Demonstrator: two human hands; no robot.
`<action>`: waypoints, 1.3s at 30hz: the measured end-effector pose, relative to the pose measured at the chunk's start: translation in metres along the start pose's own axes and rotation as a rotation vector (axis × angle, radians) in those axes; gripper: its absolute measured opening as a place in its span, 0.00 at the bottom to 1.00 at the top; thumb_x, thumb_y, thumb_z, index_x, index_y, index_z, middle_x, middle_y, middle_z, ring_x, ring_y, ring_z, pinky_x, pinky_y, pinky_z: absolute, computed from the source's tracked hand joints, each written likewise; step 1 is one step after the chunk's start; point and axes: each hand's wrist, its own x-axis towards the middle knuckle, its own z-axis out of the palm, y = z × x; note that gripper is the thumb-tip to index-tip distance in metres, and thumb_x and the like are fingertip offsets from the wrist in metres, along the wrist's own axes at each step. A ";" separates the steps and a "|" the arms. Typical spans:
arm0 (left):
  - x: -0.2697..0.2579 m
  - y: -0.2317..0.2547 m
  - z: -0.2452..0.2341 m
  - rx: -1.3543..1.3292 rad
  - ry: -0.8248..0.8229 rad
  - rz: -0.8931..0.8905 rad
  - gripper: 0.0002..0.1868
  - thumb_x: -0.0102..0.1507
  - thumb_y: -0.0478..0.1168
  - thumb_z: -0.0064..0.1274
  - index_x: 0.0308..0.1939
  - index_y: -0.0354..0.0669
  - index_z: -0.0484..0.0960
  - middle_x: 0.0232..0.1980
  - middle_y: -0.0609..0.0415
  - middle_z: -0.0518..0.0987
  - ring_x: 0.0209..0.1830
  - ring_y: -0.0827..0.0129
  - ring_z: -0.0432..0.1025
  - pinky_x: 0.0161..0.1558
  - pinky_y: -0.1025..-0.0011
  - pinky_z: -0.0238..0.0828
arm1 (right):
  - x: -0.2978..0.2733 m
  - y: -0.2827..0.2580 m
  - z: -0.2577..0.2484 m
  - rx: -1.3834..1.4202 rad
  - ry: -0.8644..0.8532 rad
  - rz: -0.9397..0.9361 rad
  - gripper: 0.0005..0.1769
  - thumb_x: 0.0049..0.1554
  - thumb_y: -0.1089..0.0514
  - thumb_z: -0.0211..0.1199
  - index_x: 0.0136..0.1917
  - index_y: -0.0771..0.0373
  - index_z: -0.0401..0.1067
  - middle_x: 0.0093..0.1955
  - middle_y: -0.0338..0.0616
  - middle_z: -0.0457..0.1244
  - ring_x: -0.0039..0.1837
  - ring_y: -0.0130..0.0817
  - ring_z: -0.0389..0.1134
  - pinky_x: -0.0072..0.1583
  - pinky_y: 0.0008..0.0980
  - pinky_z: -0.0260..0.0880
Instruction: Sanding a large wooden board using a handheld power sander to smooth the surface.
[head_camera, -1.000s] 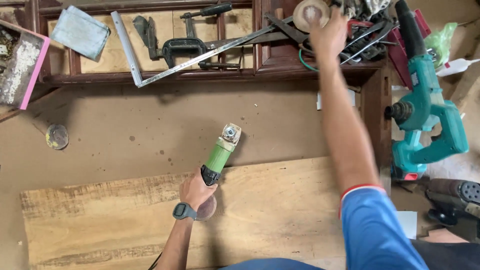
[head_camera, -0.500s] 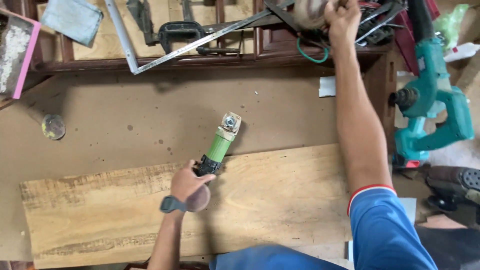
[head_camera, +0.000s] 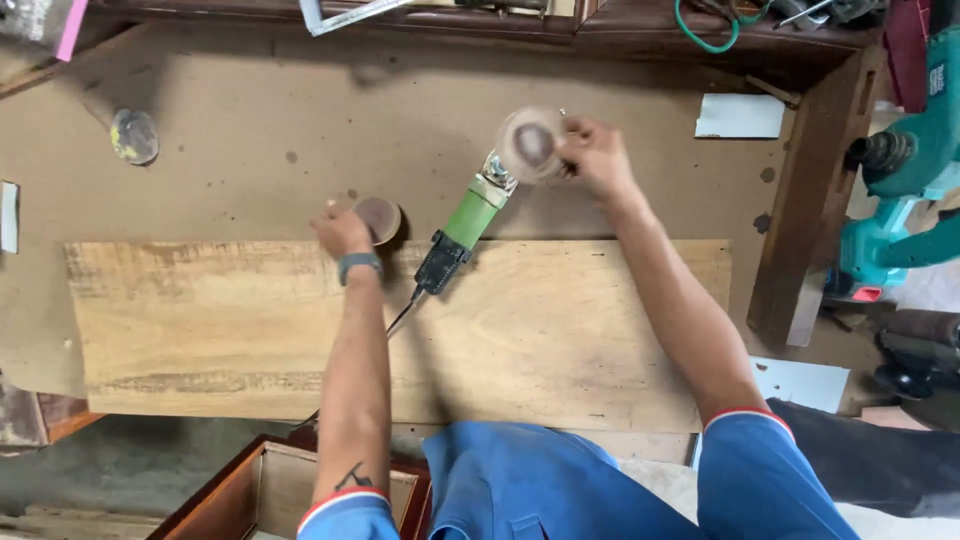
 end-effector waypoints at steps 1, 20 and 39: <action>-0.036 0.025 -0.011 -0.004 0.001 0.001 0.15 0.69 0.53 0.40 0.49 0.49 0.74 0.46 0.49 0.84 0.53 0.52 0.80 0.52 0.52 0.74 | -0.002 0.003 0.008 0.000 -0.001 -0.004 0.18 0.56 0.64 0.68 0.59 0.72 0.73 0.34 0.46 0.64 0.30 0.31 0.70 0.32 0.30 0.71; -0.237 0.042 -0.021 0.515 -0.529 1.017 0.37 0.74 0.50 0.44 0.81 0.39 0.48 0.70 0.32 0.66 0.69 0.41 0.66 0.70 0.38 0.60 | -0.036 -0.024 0.069 -0.423 0.080 0.070 0.25 0.52 0.55 0.61 0.59 0.72 0.71 0.39 0.55 0.70 0.38 0.43 0.75 0.41 0.38 0.78; -0.221 0.017 0.019 0.553 -0.471 1.059 0.41 0.75 0.54 0.42 0.82 0.44 0.39 0.71 0.32 0.64 0.70 0.39 0.64 0.68 0.37 0.60 | -0.099 -0.023 0.108 0.025 0.086 0.294 0.18 0.58 0.51 0.57 0.49 0.71 0.66 0.35 0.62 0.69 0.31 0.37 0.74 0.30 0.30 0.77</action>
